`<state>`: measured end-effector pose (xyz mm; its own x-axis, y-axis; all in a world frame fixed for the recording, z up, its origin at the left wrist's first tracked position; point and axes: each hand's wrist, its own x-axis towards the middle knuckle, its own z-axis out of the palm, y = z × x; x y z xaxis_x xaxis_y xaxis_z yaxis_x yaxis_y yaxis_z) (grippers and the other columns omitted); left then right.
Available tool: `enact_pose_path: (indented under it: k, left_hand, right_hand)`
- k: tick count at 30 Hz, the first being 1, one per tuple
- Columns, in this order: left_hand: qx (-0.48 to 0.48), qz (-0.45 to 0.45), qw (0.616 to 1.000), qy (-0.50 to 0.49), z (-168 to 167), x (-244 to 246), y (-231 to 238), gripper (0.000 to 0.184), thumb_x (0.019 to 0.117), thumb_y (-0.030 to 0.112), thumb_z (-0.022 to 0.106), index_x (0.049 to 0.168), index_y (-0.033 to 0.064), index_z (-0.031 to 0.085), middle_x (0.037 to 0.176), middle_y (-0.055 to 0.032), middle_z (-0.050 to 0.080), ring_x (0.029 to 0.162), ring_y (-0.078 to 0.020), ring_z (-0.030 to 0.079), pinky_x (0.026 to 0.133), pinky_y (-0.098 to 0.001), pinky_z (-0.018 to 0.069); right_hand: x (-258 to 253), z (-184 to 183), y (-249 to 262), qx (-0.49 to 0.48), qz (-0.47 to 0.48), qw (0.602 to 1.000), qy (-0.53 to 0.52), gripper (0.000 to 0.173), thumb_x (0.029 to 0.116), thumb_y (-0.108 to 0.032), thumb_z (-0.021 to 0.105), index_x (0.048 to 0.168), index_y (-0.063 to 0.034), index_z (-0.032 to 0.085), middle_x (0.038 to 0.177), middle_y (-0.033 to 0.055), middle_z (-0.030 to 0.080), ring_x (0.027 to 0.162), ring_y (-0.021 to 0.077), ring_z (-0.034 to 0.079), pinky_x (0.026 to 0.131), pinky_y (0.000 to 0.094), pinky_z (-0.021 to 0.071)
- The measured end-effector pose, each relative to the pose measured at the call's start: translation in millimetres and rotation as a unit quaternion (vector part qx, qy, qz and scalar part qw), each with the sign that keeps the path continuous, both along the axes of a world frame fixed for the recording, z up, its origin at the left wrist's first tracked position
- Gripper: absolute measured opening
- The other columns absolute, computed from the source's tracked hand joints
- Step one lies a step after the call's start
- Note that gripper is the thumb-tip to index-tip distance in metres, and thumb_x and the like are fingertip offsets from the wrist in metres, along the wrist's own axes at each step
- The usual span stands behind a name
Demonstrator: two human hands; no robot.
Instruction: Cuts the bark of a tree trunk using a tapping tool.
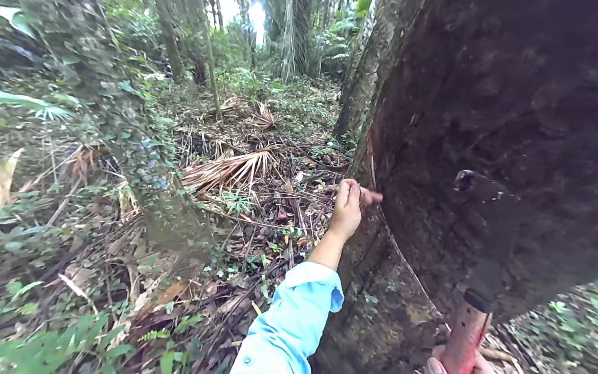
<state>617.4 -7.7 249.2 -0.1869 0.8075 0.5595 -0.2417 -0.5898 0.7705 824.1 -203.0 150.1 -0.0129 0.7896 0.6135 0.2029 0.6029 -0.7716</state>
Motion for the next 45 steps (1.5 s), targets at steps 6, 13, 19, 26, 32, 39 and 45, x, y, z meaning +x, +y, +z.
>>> enact_pose_path:
  k: [6, 13, 19, 26, 32, 39, 45]
  left_hand:
    - [-0.254, -0.026, 0.834, 0.489, -42.8, -32.3, -53.3, 0.030, 0.1054, 0.014, 0.055, 0.127, -0.0067, 0.061, 0.127, -0.0268, 0.062, 0.116, -0.0367, 0.063, 0.103, -0.0520, 0.0493]
    - [0.288, 0.331, 0.861, 0.256, -41.2, 14.8, -86.1, 0.036, 0.1092, 0.026, 0.035, 0.092, 0.0046, 0.058, 0.092, -0.0113, 0.066, 0.099, -0.0199, 0.066, 0.097, -0.0328, 0.0517]
    - [0.455, 0.159, 0.786, 0.387, -36.1, 59.8, -64.0, 0.067, 0.0994, 0.063, 0.038, 0.075, 0.0077, 0.067, 0.068, -0.0084, 0.066, 0.073, -0.0244, 0.067, 0.090, -0.0400, 0.0508]
    - [0.490, 0.204, 0.771, 0.353, -53.1, 50.0, -25.8, 0.070, 0.1004, 0.064, 0.032, 0.062, 0.0108, 0.055, 0.051, -0.0040, 0.050, 0.053, -0.0205, 0.051, 0.070, -0.0345, 0.0449]
    - [0.499, 0.205, 0.772, 0.336, -71.7, 49.4, -18.1, 0.068, 0.1013, 0.062, 0.033, 0.063, 0.0113, 0.057, 0.054, -0.0043, 0.056, 0.055, -0.0207, 0.055, 0.072, -0.0346, 0.0467]
    - [0.433, 0.135, 0.852, 0.262, -89.1, 102.9, -105.8, 0.065, 0.1028, 0.057, 0.036, 0.061, 0.0117, 0.055, 0.053, -0.0039, 0.055, 0.054, -0.0194, 0.054, 0.070, -0.0343, 0.0463]
    - [0.436, 0.159, 0.845, 0.265, -63.0, 94.7, -84.5, 0.067, 0.1020, 0.058, 0.035, 0.059, 0.0117, 0.056, 0.052, -0.0043, 0.056, 0.053, -0.0193, 0.056, 0.074, -0.0354, 0.0481]
  right_hand:
    - [25.5, -1.1, 4.2, -0.019, 0.078, 0.996, -0.042, 0.033, 0.1013, -0.019, 0.056, 0.126, -0.0005, 0.043, 0.093, -0.0024, 0.064, 0.067, -0.0029, 0.061, 0.061, 0.0192, 0.0561]
    - [11.4, 25.9, 12.5, -0.016, -0.006, 0.972, -0.233, 0.071, 0.0918, -0.001, 0.057, 0.150, 0.0225, 0.023, 0.103, 0.0322, 0.066, 0.076, 0.0244, 0.069, 0.071, 0.0384, 0.0596]
    - [-22.8, 26.3, 33.8, 0.010, -0.089, 0.958, -0.274, 0.024, 0.0867, 0.005, 0.058, 0.108, 0.0127, 0.067, 0.105, 0.0301, 0.070, 0.094, 0.0438, 0.072, 0.083, 0.0556, 0.0584]
    - [-63.4, 13.7, 57.4, -0.047, -0.178, 0.936, -0.301, 0.026, 0.0896, 0.007, 0.059, 0.114, 0.0133, 0.065, 0.110, 0.0331, 0.069, 0.092, 0.0495, 0.072, 0.077, 0.0617, 0.0586]
    - [-69.2, -4.1, 70.1, -0.070, -0.182, 0.937, -0.291, 0.024, 0.0924, 0.005, 0.057, 0.113, 0.0100, 0.067, 0.107, 0.0294, 0.070, 0.099, 0.0462, 0.071, 0.083, 0.0620, 0.0571]
    - [-21.9, 55.3, -26.6, -0.248, -0.119, 0.875, -0.399, 0.029, 0.0994, 0.000, 0.050, 0.118, 0.0171, 0.064, 0.115, 0.0379, 0.066, 0.109, 0.0549, 0.065, 0.093, 0.0672, 0.0496]
    - [-4.4, 24.1, -0.9, -0.041, -0.150, 0.915, -0.372, 0.018, 0.0908, 0.001, 0.060, 0.104, 0.0099, 0.069, 0.101, 0.0306, 0.071, 0.085, 0.0487, 0.073, 0.070, 0.0637, 0.0579]
